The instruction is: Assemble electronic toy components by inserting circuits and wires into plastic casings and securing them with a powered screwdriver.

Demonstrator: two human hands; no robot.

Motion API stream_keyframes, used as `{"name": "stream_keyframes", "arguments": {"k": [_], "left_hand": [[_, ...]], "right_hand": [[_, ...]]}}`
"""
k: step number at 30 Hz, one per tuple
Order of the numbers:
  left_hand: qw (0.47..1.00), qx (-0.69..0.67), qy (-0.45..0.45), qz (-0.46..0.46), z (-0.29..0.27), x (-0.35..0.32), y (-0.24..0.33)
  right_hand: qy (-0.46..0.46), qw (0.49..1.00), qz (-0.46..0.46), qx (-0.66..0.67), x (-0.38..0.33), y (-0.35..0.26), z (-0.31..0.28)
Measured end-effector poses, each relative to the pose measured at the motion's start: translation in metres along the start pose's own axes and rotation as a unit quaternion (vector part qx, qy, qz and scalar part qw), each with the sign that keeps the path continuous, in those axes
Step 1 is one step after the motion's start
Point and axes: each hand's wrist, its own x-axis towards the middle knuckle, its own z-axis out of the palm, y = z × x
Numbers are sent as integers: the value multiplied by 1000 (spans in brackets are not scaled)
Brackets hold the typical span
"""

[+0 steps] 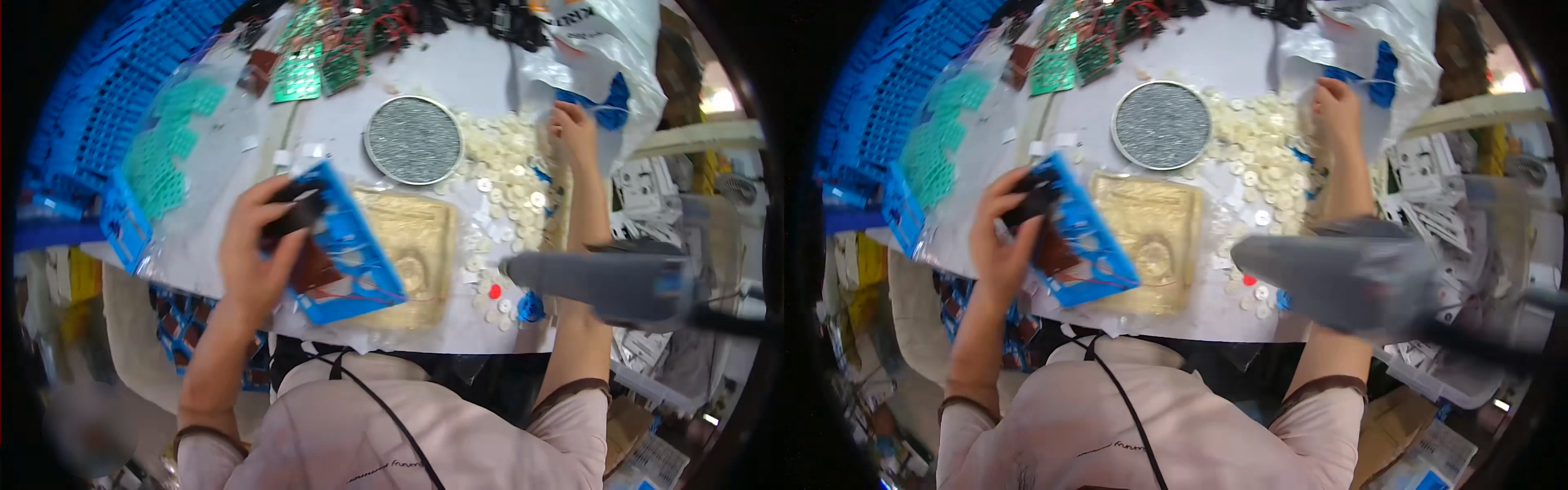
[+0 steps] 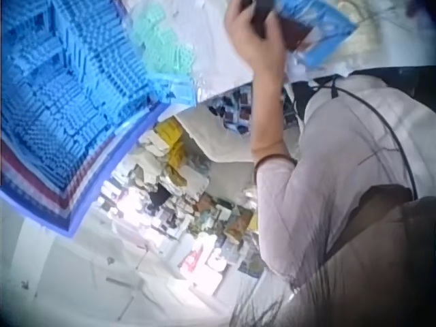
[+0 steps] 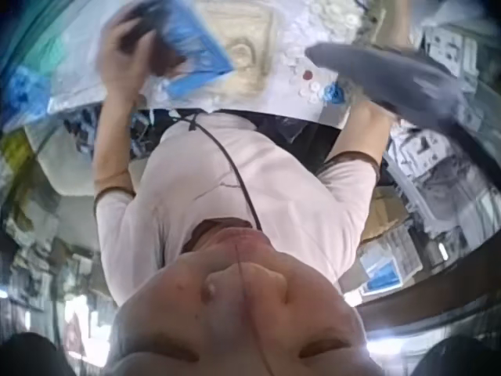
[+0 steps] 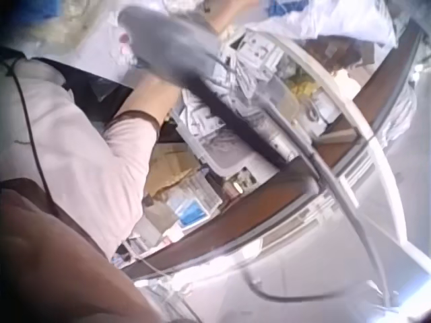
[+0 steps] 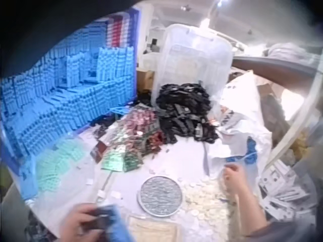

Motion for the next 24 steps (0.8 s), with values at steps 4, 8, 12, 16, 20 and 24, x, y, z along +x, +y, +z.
{"name": "stream_keyframes", "arguments": {"k": [4, 8, 12, 16, 20, 24], "left_hand": [[999, -31, -17, 2, 5, 14, 6], [974, -112, -121, -159, -57, 23, 5], [879, -95, -277, -375, -179, -32, -28], [781, 160, -283, -534, -260, -103, -55], [836, 349, -290, -309, -214, -116, -22], [933, 109, -297, -173, -105, -61, 28]], "right_hand": [[123, 836, -159, -511, 39, 15, 4], [83, 856, -183, -476, 73, 56, -13], [92, 862, -183, -464, 80, 50, -5], [106, 854, -167, -482, 64, 30, -7], [95, 966, -159, -181, -12, -16, -3], [-31, 987, -158, 20, -123, -53, 27]]}}
